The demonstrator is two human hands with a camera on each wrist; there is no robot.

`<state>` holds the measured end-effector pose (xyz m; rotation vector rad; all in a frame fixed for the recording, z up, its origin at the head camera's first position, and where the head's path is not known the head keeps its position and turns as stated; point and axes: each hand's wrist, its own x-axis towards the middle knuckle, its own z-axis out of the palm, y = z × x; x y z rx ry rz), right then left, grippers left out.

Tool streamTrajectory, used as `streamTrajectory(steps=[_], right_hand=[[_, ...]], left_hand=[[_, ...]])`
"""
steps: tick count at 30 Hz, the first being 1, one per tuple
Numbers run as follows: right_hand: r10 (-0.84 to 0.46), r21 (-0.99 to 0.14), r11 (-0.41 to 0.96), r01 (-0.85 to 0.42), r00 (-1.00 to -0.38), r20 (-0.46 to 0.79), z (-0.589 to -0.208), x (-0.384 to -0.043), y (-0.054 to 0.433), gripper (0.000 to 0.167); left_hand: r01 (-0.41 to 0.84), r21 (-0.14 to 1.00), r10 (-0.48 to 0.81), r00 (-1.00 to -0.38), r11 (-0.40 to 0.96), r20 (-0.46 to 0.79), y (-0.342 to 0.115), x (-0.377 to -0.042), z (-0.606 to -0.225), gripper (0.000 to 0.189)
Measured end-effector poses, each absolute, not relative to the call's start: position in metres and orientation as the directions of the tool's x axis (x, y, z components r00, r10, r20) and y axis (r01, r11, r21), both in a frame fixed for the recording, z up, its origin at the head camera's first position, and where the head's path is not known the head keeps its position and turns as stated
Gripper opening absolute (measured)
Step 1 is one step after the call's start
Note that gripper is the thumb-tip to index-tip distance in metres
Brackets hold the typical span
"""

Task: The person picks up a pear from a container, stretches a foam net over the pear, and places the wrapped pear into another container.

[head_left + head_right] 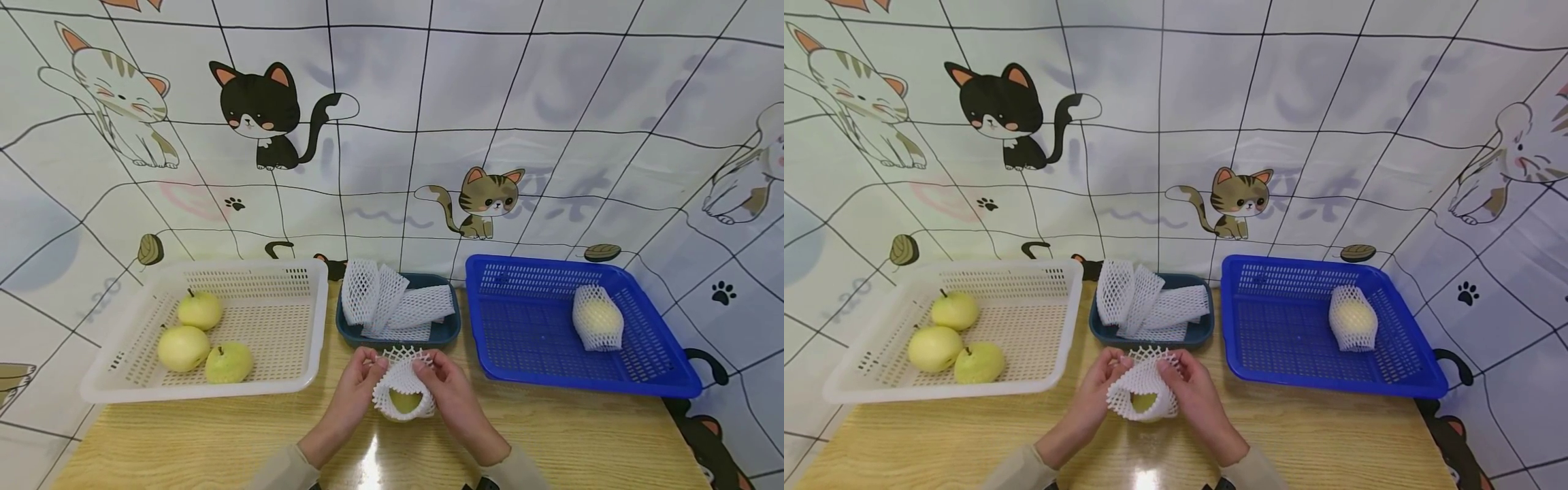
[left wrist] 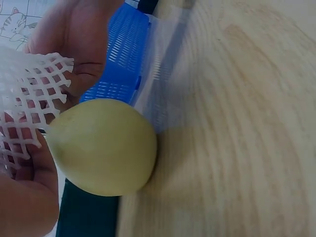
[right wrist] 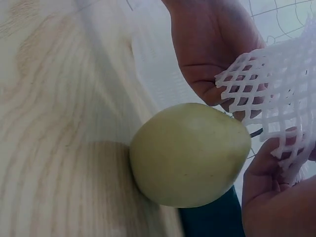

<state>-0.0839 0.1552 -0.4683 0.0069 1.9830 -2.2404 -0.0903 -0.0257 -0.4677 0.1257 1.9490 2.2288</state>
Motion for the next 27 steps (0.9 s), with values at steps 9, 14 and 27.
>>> streamTrajectory(steps=[9, 14, 27], right_hand=[[-0.066, -0.988, -0.037, 0.149, -0.987, -0.146, -0.48, -0.086, 0.153, 0.027], [-0.044, -0.991, 0.029, 0.129, -0.991, -0.13, -0.484, -0.088, 0.154, 0.024], [-0.008, -0.976, 0.116, 0.184, -0.982, -0.186, -0.489, -0.094, 0.153, 0.022]], left_hand=[[-0.134, 0.989, 0.153, -0.98, -0.06, -0.123, -0.028, -0.092, -0.477, 0.019], [-0.131, 0.991, 0.139, -0.982, 0.0, -0.13, -0.027, -0.094, -0.48, 0.019], [-0.106, 0.989, 0.127, -0.985, 0.106, -0.119, -0.028, -0.098, -0.483, 0.011]])
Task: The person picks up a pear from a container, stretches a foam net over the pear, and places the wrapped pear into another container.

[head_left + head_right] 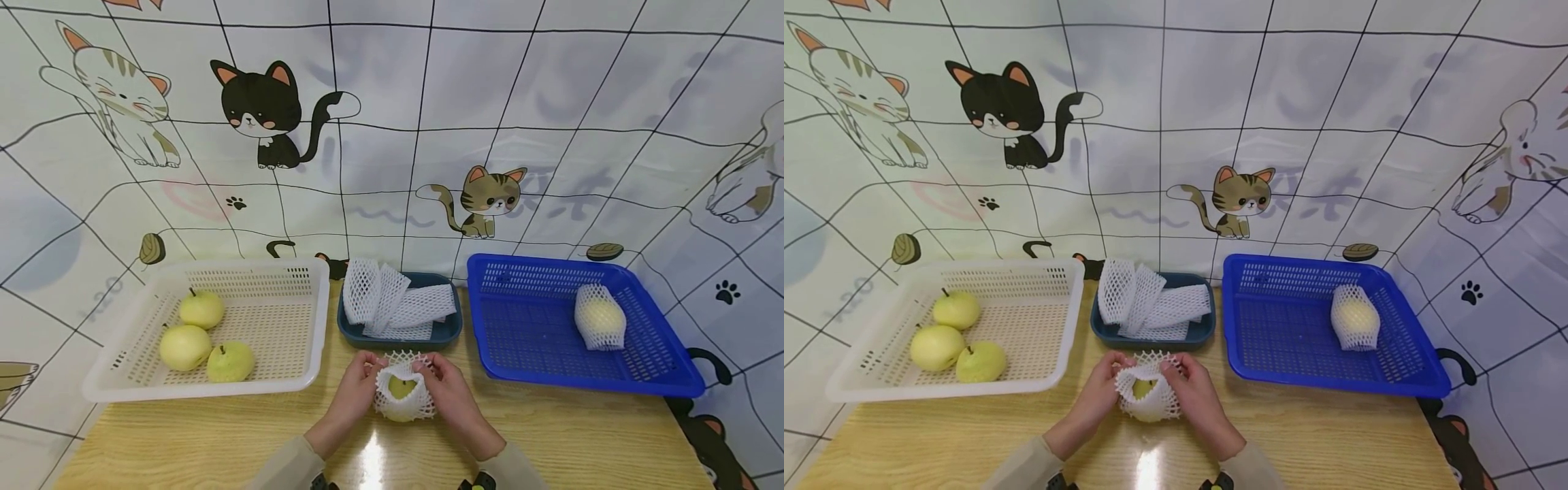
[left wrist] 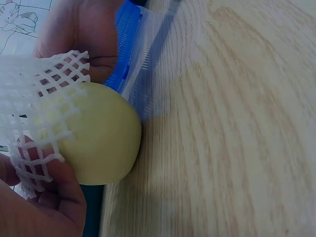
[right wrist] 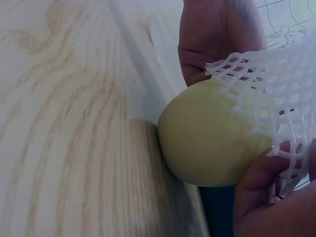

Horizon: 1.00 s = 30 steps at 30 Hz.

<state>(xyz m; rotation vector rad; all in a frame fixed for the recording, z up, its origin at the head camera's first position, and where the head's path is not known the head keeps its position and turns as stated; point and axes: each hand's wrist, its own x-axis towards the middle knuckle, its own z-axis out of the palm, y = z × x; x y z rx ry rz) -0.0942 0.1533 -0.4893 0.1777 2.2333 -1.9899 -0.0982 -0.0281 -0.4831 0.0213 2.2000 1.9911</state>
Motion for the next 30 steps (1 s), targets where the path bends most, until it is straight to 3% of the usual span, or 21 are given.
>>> streamTrajectory(steps=[10, 17, 22, 30], right_hand=[[-0.049, -0.976, 0.119, 0.181, -0.981, -0.188, -0.495, -0.094, 0.159, 0.021], [-0.07, -0.977, 0.116, 0.179, -0.98, -0.187, -0.496, -0.094, 0.162, 0.018], [-0.084, -0.975, 0.115, 0.191, -0.976, -0.201, -0.497, -0.095, 0.164, 0.015], [-0.137, -0.967, 0.165, 0.192, -0.967, -0.215, -0.498, -0.097, 0.171, 0.015]], left_hand=[[-0.104, 0.974, 0.125, -0.984, 0.2, -0.13, -0.031, -0.1, -0.488, 0.017], [-0.052, 0.95, 0.128, -0.987, 0.308, -0.096, -0.036, -0.1, -0.494, 0.007], [-0.026, 0.935, 0.158, -0.984, 0.353, -0.087, -0.039, -0.099, -0.499, 0.02], [0.005, 0.919, 0.177, -0.982, 0.393, -0.07, -0.041, -0.099, -0.499, 0.016]])
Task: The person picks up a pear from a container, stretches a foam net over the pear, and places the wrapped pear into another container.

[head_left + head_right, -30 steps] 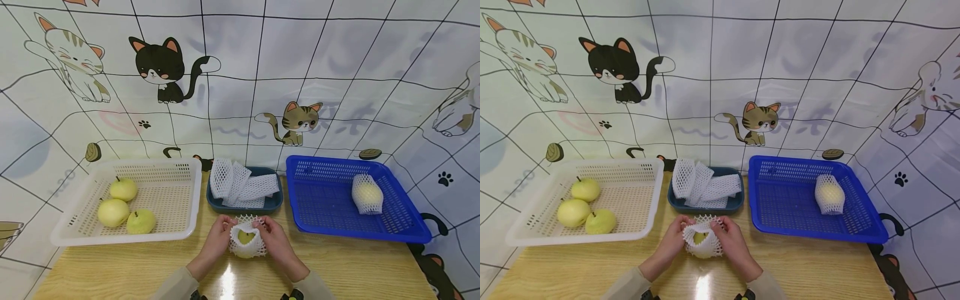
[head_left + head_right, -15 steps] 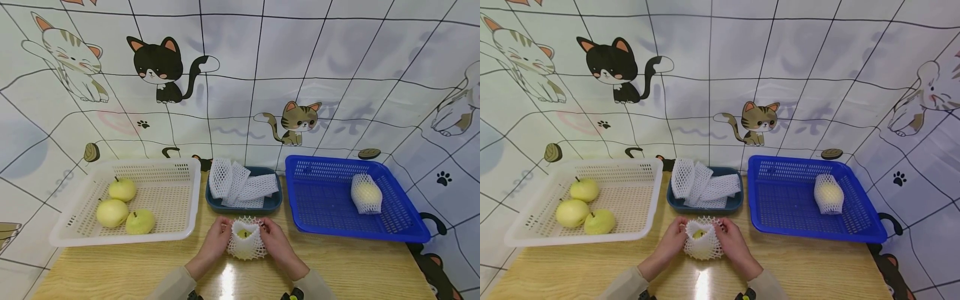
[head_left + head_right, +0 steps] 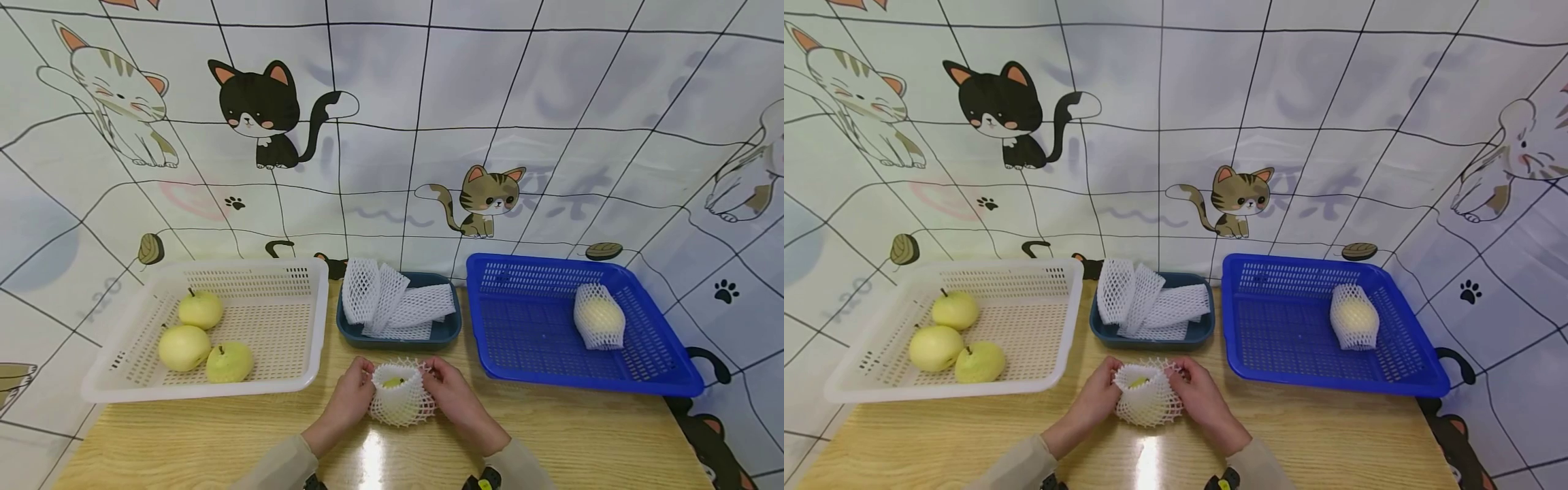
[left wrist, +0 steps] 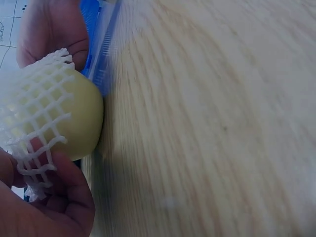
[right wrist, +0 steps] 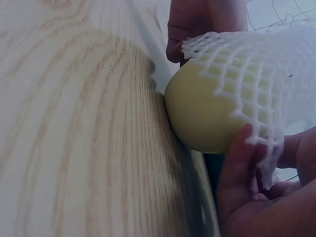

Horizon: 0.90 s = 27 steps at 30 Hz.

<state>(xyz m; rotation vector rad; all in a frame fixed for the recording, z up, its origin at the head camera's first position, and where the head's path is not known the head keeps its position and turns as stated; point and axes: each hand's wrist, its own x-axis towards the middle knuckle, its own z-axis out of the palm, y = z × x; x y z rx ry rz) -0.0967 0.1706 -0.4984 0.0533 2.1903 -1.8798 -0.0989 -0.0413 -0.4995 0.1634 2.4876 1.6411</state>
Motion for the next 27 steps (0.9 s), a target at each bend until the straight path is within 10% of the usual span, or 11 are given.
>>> streamTrajectory(steps=[27], right_hand=[[-0.181, -0.952, 0.076, 0.298, -0.934, -0.307, -0.502, -0.099, 0.182, 0.037]], left_hand=[[-0.097, 0.94, 0.164, -0.974, 0.328, -0.158, -0.048, -0.099, -0.5, 0.014]])
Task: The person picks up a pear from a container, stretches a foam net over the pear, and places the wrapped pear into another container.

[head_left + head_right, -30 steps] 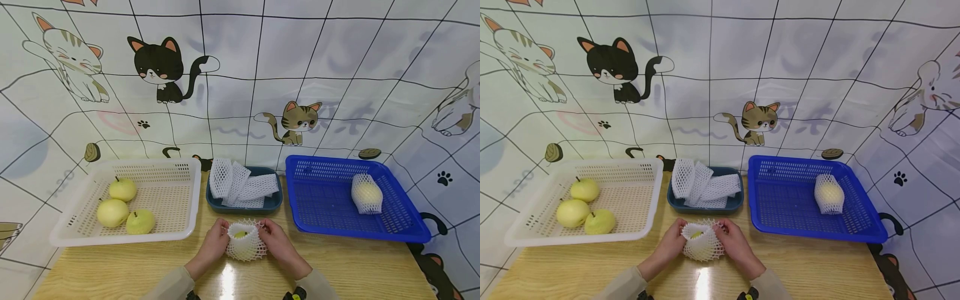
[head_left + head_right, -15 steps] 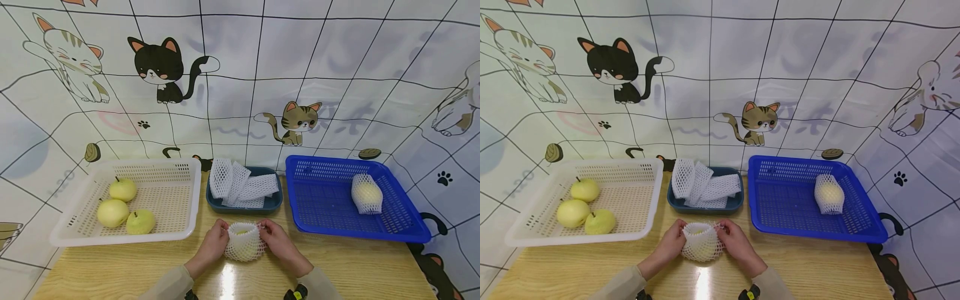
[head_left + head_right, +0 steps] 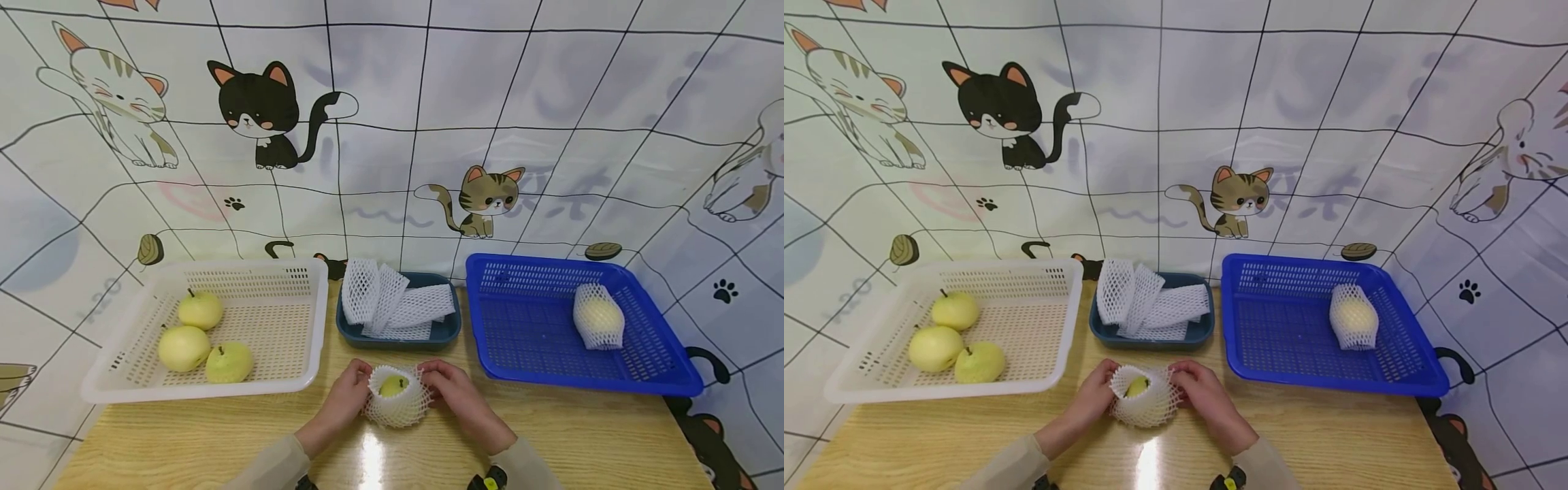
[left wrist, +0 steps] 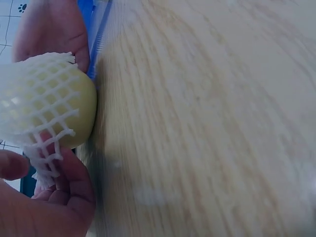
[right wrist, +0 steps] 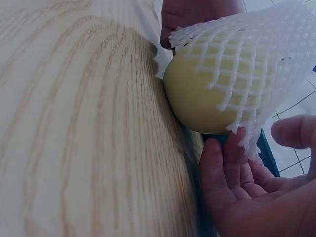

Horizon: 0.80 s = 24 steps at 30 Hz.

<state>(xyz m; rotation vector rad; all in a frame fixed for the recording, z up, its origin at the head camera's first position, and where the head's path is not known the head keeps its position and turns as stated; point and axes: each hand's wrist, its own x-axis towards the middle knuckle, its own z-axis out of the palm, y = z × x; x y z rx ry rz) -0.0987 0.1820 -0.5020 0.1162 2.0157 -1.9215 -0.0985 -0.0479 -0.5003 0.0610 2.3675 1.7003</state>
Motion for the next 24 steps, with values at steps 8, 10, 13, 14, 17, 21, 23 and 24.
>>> streamTrajectory(steps=[8, 10, 13, 14, 17, 21, 23, 24], right_hand=[[-0.235, -0.969, 0.061, 0.24, -0.94, -0.247, -0.503, -0.0974, 0.1867, 0.041], [-0.239, -0.975, 0.084, 0.206, -0.946, -0.221, -0.5046, -0.0976, 0.187, 0.04], [-0.234, -0.976, 0.146, 0.161, -0.953, -0.192, -0.5044, -0.0984, 0.1873, 0.037], [-0.231, -0.975, 0.169, 0.144, -0.956, -0.181, -0.504, -0.0986, 0.1873, 0.036], [-0.233, -0.965, 0.249, 0.086, -0.962, -0.146, -0.5031, -0.0993, 0.1873, 0.034], [-0.253, -0.936, 0.352, 0.013, -0.961, -0.108, -0.5028, -0.0999, 0.1873, 0.032], [-0.261, -0.922, 0.386, -0.01, -0.96, -0.098, -0.5022, -0.0997, 0.187, 0.032], [-0.259, -0.916, 0.401, -0.019, -0.961, -0.093, -0.5023, -0.0994, 0.1867, 0.031]], left_hand=[[-0.128, 0.961, 0.204, -0.962, 0.245, -0.181, -0.0505, -0.0979, -0.4964, 0.028], [-0.091, 0.958, 0.219, -0.964, 0.271, -0.153, -0.0515, -0.0977, -0.4967, 0.029], [-0.025, 0.945, 0.252, -0.961, 0.325, -0.112, -0.0533, -0.0971, -0.4964, 0.025], [0.004, 0.939, 0.268, -0.959, 0.344, -0.094, -0.0539, -0.0971, -0.4964, 0.024], [0.072, 0.911, 0.324, -0.943, 0.406, -0.07, -0.0555, -0.0975, -0.4947, 0.017], [0.128, 0.887, 0.383, -0.922, 0.443, -0.058, -0.0572, -0.0988, -0.4917, 0.016], [0.145, 0.883, 0.402, -0.914, 0.446, -0.053, -0.0578, -0.0996, -0.4918, 0.018], [0.155, 0.88, 0.408, -0.912, 0.448, -0.047, -0.0582, -0.0999, -0.4923, 0.018]])
